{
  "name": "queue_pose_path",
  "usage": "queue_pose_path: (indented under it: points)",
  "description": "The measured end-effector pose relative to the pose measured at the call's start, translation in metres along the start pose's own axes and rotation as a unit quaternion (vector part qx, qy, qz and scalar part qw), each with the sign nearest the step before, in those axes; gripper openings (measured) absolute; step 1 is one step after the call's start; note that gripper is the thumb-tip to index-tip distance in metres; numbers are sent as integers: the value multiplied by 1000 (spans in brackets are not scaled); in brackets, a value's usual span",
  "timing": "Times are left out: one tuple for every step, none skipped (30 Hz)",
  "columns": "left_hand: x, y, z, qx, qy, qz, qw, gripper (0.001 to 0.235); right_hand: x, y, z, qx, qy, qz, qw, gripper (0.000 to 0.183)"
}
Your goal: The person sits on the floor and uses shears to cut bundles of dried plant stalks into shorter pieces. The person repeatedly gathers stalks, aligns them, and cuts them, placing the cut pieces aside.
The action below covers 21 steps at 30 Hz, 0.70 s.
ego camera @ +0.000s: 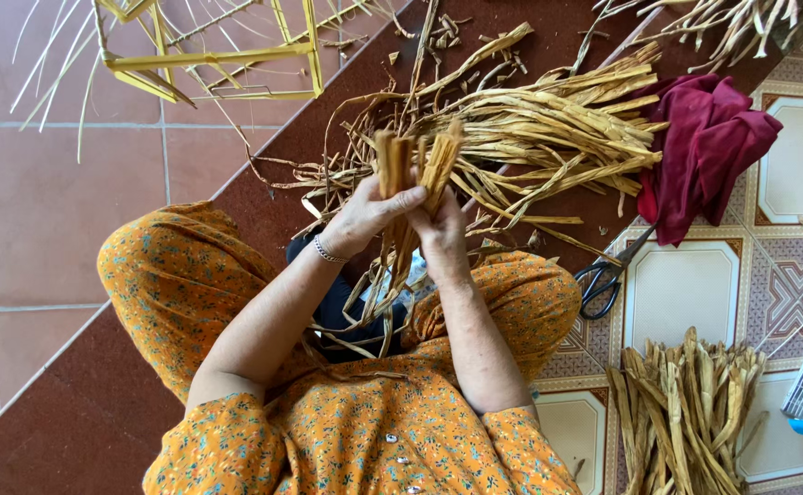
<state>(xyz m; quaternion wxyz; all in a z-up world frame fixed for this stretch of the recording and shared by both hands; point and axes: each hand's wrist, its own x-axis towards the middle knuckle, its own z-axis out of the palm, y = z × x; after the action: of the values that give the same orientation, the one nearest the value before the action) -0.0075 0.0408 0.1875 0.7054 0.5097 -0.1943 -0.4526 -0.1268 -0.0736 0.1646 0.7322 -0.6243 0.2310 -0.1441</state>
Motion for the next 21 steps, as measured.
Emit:
queue_pose_path:
  points:
    - [2,1,-1,22,-21,-12,999,35,1,2,-1,-16,-15,-5,1000,49]
    - [3,-1,-2,34,-16,-18,999,33,1,4,-3,-2,-36,-2,999,50]
    - [4,-3,-4,47,-11,-25,999,32,1,7,-5,13,-57,2,998,51]
    - [5,-7,-5,59,-5,-32,998,30,1,10,-8,28,-79,6,996,51]
    - [5,-10,-7,58,-1,-33,998,30,1,13,-10,20,-96,14,995,51]
    - [6,-12,-9,58,3,-33,998,29,1,15,-12,12,-112,21,993,50]
    - [7,-13,-11,58,6,-33,998,29,2,17,-14,4,-128,27,991,50]
    - [8,-12,-12,77,-4,-36,996,29,3,17,-15,15,-144,30,989,52]
    - [9,-9,-13,97,-14,-38,995,29,6,16,-17,26,-160,33,986,53]
    - [9,-5,-12,116,-24,-42,992,29,6,15,-18,38,-175,38,983,55]
    - [10,1,-10,128,-37,-19,991,28,8,14,-18,21,-183,38,982,55]
    - [12,8,-7,141,-51,2,989,28,9,12,-18,5,-190,38,981,55]
    - [13,17,-3,153,-65,23,986,27,11,11,-17,-11,-197,38,980,57]
    - [14,27,0,64,-32,-21,997,29,11,10,-16,-20,-214,30,976,64]
    - [15,40,0,-27,2,-65,998,50,12,8,-16,-29,-231,22,972,71]
    - [16,54,1,32,39,-23,998,37,15,6,-16,-38,-248,11,968,79]
    - [14,69,0,89,76,18,993,41,15,4,-17,-80,-237,5,968,84]
    - [10,86,-7,90,88,49,991,44,16,3,-19,-122,-226,-1,967,89]
    - [4,102,-17,91,99,80,988,50,17,2,-23,-163,-214,-7,963,94]
    - [-3,118,-28,85,111,103,985,49,17,2,-28,-131,-187,3,974,96]
    - [-14,132,-41,73,138,125,980,47,18,1,-38,-98,-159,14,982,97]
